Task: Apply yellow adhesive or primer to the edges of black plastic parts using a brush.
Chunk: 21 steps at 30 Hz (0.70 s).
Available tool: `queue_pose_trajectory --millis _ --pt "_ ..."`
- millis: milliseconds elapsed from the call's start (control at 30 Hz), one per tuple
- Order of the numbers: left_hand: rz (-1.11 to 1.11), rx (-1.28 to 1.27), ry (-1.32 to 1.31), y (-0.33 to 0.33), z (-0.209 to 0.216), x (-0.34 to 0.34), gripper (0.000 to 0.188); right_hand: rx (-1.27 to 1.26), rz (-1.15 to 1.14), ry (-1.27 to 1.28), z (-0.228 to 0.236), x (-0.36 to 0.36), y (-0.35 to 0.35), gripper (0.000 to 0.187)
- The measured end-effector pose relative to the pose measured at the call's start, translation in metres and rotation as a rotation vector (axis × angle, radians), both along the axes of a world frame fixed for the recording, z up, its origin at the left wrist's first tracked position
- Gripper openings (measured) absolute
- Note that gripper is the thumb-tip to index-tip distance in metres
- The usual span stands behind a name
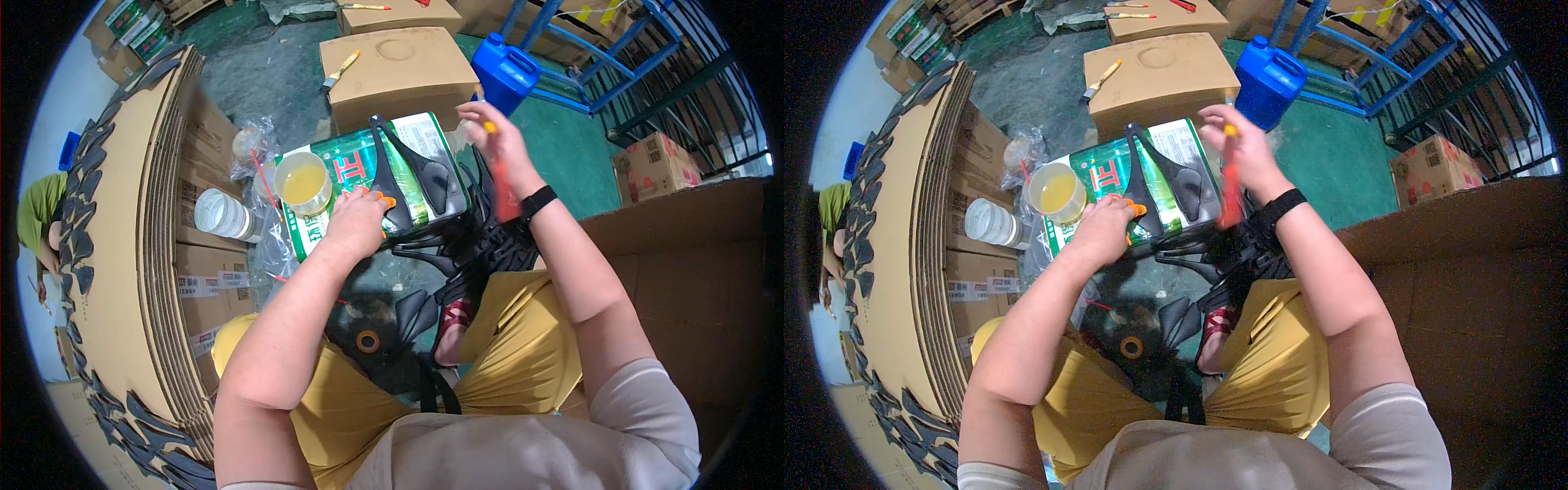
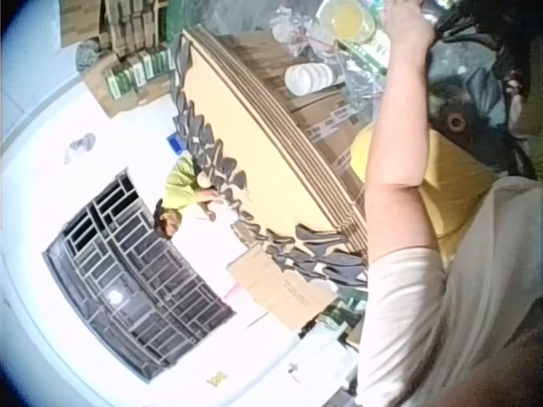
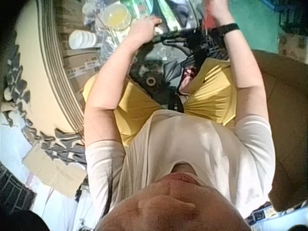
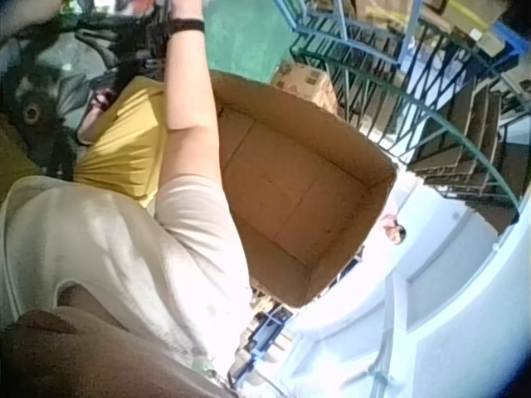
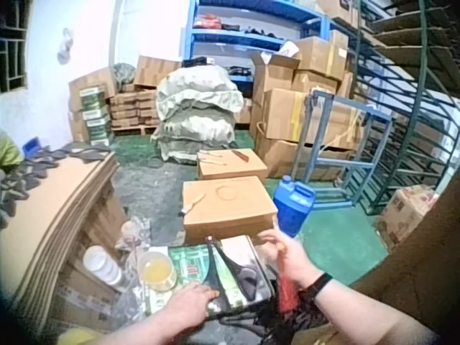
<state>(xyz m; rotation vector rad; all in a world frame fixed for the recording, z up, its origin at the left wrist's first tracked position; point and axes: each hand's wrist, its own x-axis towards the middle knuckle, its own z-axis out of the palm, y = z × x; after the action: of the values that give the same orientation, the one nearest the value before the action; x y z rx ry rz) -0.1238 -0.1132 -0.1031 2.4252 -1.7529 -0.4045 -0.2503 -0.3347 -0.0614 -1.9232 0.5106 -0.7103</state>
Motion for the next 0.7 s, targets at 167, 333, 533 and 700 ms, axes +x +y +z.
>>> queue_pose_trajectory --millis 167,333,533,700 --pt "-0.01 0.009 0.024 0.002 0.004 0.0 0.039 0.398 -0.062 0.004 0.01 -0.031 -0.009 0.023" --pt "-0.023 0.058 0.058 -0.002 0.004 0.001 0.04 0.302 -0.052 0.165 -0.014 -0.031 0.0 0.02" --pt "-0.041 0.007 0.043 -0.004 -0.001 0.0 0.04 -0.237 0.219 0.329 -0.025 -0.036 -0.002 0.021" --pt "-0.034 -0.013 0.0 -0.003 -0.004 0.002 0.038 -0.245 0.371 0.391 -0.022 -0.052 0.001 0.021"
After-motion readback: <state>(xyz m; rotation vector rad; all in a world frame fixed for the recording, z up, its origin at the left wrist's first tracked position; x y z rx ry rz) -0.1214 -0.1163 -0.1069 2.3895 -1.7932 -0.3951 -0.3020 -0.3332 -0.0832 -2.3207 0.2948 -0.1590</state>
